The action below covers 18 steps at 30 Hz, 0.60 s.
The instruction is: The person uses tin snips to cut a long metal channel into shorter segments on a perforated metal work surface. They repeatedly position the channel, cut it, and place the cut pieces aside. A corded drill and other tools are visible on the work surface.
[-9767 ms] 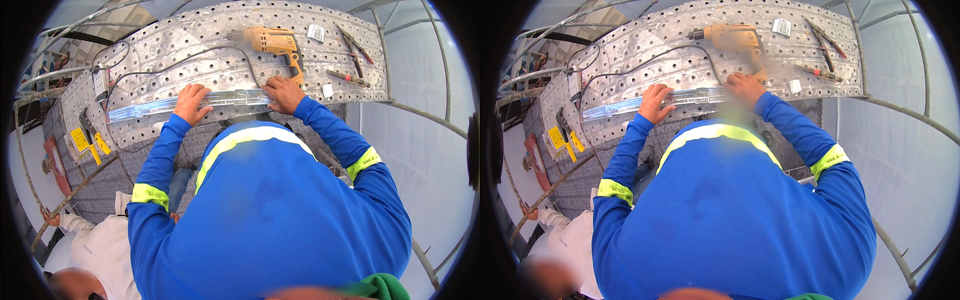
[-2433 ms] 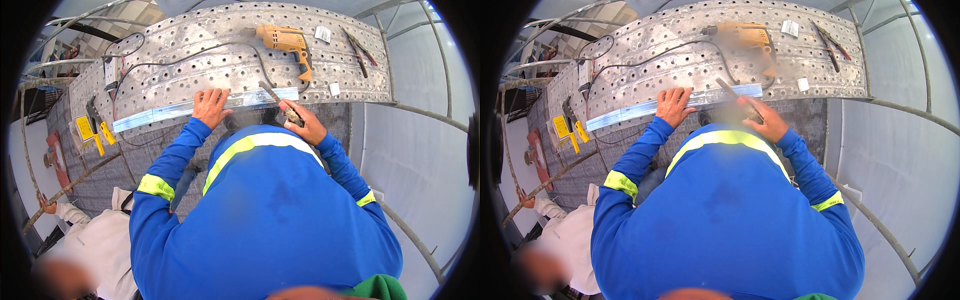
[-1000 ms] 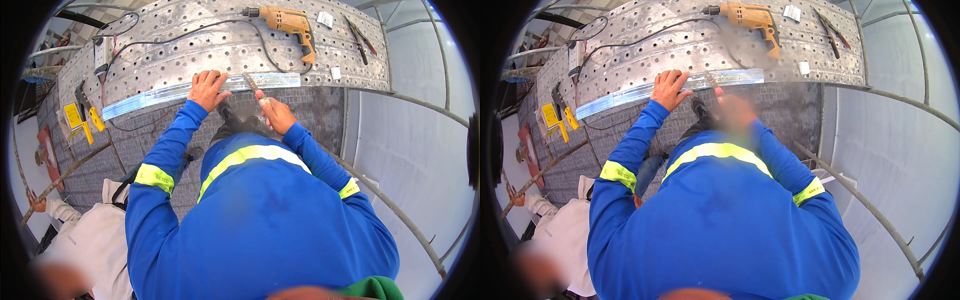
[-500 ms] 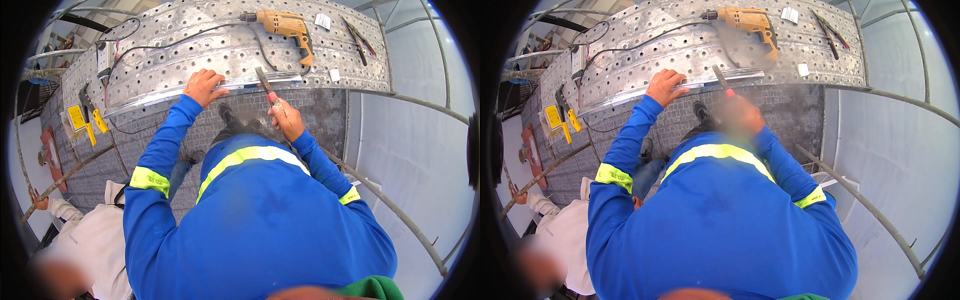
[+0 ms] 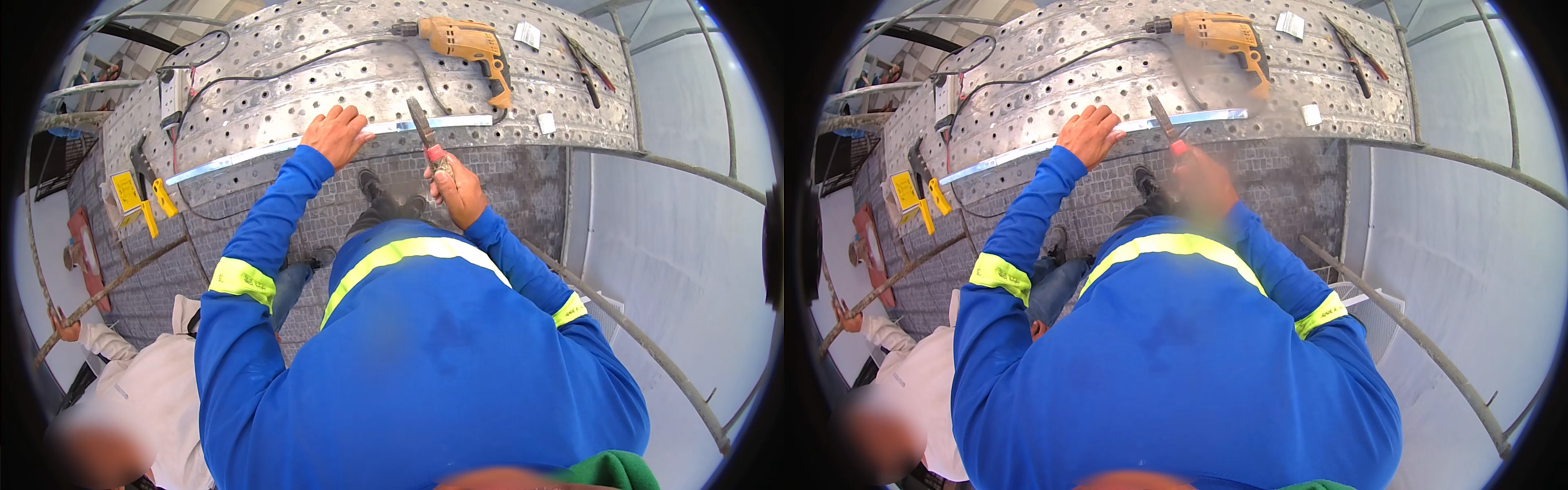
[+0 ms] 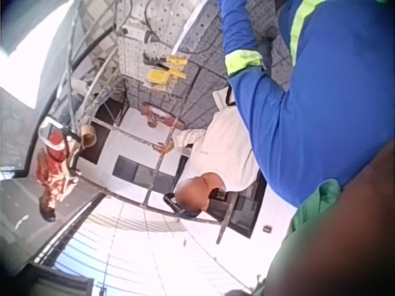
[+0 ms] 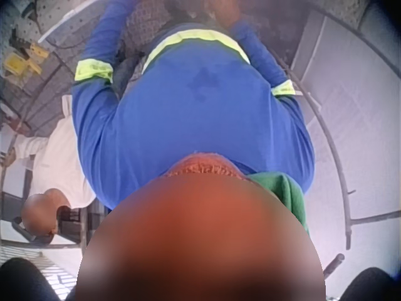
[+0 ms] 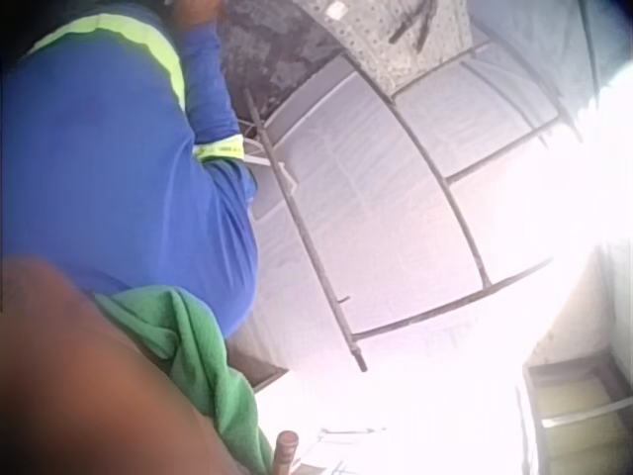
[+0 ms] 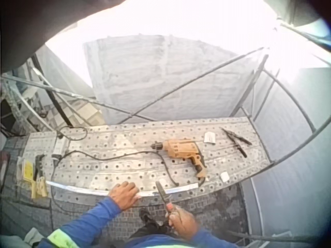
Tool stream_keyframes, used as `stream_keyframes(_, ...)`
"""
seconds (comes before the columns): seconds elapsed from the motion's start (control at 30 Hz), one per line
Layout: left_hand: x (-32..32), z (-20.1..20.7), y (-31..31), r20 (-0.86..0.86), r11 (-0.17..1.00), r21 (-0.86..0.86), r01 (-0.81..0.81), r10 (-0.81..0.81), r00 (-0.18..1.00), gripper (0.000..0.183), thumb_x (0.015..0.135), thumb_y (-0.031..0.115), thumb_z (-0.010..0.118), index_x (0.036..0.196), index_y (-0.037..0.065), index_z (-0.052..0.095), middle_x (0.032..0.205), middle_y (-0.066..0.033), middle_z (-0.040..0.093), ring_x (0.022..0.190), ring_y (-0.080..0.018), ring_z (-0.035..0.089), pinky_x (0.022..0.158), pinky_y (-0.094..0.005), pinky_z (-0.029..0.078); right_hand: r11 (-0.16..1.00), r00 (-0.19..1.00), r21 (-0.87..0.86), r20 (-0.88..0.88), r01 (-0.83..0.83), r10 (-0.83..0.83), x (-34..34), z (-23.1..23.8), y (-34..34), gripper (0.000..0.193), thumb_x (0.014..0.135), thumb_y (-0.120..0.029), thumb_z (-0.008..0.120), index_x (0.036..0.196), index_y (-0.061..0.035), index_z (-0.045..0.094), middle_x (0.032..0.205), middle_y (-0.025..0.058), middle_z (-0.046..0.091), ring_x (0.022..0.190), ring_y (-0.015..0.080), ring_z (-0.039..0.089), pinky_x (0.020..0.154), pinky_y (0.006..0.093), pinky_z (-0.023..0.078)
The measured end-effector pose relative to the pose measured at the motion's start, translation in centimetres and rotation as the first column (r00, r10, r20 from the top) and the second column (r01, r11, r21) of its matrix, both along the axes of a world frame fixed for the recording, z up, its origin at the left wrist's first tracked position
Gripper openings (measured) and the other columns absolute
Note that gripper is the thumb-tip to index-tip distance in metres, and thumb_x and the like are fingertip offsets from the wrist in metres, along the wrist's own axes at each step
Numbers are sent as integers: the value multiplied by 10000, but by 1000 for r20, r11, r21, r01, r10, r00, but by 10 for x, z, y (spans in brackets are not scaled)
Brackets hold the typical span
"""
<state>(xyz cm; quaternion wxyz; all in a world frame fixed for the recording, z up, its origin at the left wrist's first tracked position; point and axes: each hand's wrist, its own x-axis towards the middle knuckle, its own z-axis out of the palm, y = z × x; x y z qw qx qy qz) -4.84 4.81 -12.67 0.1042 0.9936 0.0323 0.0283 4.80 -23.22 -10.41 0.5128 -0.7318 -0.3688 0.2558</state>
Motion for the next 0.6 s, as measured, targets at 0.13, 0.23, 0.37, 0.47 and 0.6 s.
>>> stream_keyframes(0.13, 2, -2, 3, -9, 1000, -14, 2, -2, 1000, 321, 1009, 419, 593, 1021, 102, 642, 1045, -59, 635, 1037, -264, 615, 838, -426, 554, 970, 983, -243, -182, -28, -18, 1, -5, 3, 382, 1088, -313, 496, 1282, 2, 589, 866, 38, 647, 671, 84, 582, 589, 258, 518)
stream_keyframes(0.23, 6, -3, 9, -27, 999, -38, -8, 7, 1000, 323, 1013, 414, 588, 1019, 96, 644, 1048, -68, 652, 1049, -274, 624, 862, -427, 558, 983, 997, -184, -74, -2, -11, 1, -1, 5, 377, 1088, -318, 499, 1262, 3, 593, 856, 35, 646, 654, 82, 579, 580, 256, 516)
stream_keyframes(0.37, 9, -2, 12, 17, 999, -37, 12, -11, 1000, 282, 992, 371, 621, 1029, 92, 644, 994, -58, 635, 969, -259, 623, 834, -406, 550, 983, 980, -182, -188, 35, -70, 3, 10, 8, 370, 1087, -321, 508, 1240, 3, 600, 844, 33, 644, 646, 81, 579, 570, 256, 513)
stream_keyframes(0.47, 9, -2, 12, -56, 999, -43, -1, -2, 998, 340, 1009, 425, 590, 1007, 90, 648, 1026, -77, 663, 1051, -281, 631, 860, -428, 560, 963, 940, -270, -327, 8, -99, 3, 14, 10, 375, 1085, -319, 514, 1262, 2, 594, 862, 31, 648, 656, 79, 580, 570, 252, 509)
stream_keyframes(0.6, 7, -2, 12, 22, 999, -20, 30, -29, 999, 348, 1003, 438, 597, 998, 95, 653, 1006, -64, 673, 1026, -271, 643, 825, -419, 562, 996, 986, -64, -146, 70, -78, -6, 9, 11, 386, 1083, -325, 518, 1278, 1, 588, 871, 26, 650, 659, 76, 574, 572, 250, 502)
